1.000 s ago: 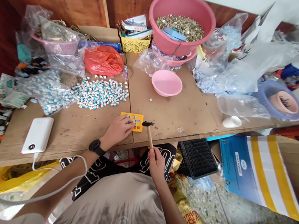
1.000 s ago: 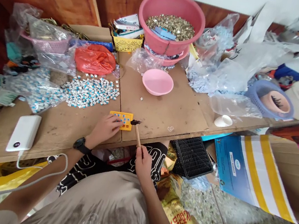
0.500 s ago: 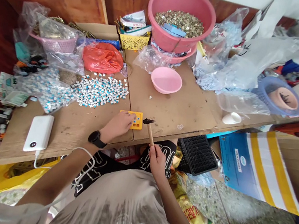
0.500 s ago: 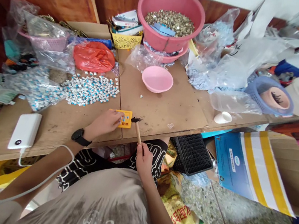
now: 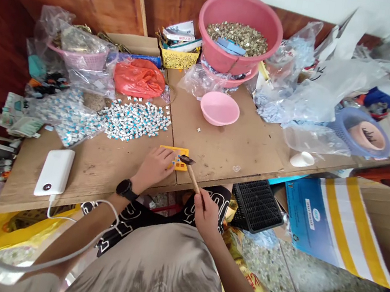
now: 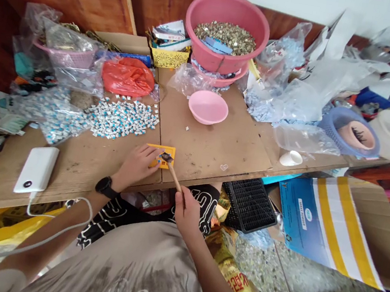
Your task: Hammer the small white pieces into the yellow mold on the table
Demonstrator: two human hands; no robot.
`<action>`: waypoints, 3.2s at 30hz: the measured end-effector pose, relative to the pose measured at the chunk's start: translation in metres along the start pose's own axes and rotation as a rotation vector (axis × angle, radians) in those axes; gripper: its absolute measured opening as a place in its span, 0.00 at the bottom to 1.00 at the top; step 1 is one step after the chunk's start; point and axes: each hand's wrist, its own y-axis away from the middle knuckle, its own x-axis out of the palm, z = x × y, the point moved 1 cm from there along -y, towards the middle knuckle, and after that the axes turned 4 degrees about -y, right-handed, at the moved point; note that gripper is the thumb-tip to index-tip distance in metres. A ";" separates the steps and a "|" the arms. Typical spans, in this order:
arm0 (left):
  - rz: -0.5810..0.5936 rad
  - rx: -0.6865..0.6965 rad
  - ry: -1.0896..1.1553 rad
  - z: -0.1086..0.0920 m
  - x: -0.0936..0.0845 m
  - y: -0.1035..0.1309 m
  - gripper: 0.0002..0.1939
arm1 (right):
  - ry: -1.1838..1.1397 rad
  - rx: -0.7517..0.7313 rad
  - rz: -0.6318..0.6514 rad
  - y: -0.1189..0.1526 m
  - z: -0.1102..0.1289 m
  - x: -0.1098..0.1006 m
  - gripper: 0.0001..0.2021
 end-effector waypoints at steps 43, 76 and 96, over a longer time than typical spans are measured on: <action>0.119 0.031 0.105 -0.006 0.025 -0.024 0.18 | -0.114 0.261 -0.180 0.004 -0.055 0.000 0.31; -0.070 -0.400 0.290 0.107 0.019 -0.043 0.11 | -0.126 0.201 -0.147 0.005 -0.052 0.005 0.32; -0.059 -0.028 0.235 -0.021 0.028 -0.032 0.13 | -0.219 0.292 -0.205 0.018 -0.064 0.005 0.34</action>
